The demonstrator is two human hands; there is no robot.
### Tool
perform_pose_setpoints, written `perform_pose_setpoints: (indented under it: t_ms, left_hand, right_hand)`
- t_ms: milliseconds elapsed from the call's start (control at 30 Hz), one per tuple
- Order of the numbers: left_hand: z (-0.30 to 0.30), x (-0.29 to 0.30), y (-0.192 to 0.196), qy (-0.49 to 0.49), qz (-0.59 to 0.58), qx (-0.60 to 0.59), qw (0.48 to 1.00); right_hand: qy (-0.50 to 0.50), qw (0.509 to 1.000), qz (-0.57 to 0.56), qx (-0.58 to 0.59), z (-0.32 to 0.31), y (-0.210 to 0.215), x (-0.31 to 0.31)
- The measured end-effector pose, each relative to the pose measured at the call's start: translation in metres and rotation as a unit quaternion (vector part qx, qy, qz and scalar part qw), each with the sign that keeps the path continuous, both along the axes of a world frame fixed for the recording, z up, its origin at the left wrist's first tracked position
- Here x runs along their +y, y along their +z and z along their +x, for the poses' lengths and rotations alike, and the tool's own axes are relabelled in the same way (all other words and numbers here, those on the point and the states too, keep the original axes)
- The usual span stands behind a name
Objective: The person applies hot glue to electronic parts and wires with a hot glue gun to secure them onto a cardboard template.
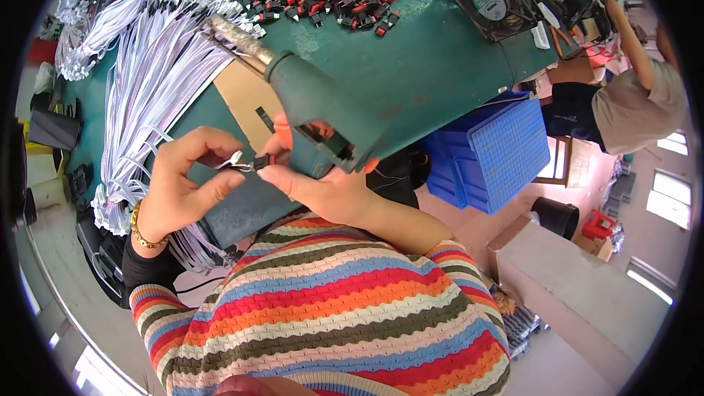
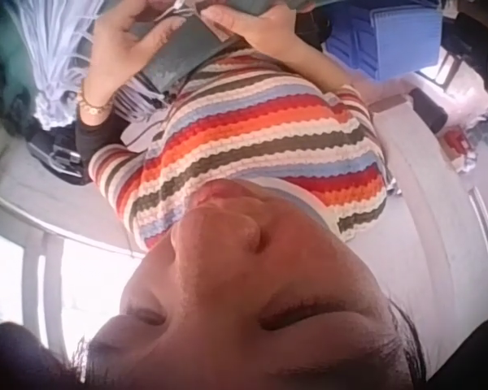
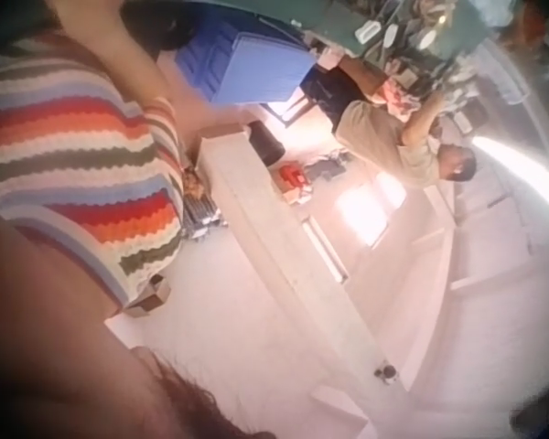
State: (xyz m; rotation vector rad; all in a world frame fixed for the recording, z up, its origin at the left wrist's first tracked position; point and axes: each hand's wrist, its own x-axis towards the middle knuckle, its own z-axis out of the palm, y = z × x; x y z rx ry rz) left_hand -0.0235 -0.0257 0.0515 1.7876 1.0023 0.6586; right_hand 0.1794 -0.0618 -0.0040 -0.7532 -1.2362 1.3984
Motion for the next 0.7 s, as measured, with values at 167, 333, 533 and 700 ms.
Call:
perform_pose_setpoints:
  t_ms: [167, 333, 533, 700]
  left_hand:
    - [-0.0015, 0.0052, 0.0028, -0.006, 0.001, 0.065, 0.998]
    - [-0.0012, 0.005, 0.0029, -0.008, -0.118, 0.031, 0.992]
    - [-0.0005, 0.0062, 0.0015, 0.008, -0.237, 0.003, 0.971]
    - [-0.0006, 0.0054, -0.0049, -0.012, -0.224, -0.06, 0.973]
  right_hand:
    - [-0.024, 0.986, -0.143, 0.083, 0.0048, 0.0034, -0.0003]
    - [-0.039, 0.993, -0.103, 0.048, 0.0041, 0.002, -0.0014]
    - [-0.01, 0.989, -0.131, 0.066, 0.0039, 0.0031, -0.0055]
    - [0.0, 0.986, -0.146, 0.08, 0.0031, 0.004, -0.0054]
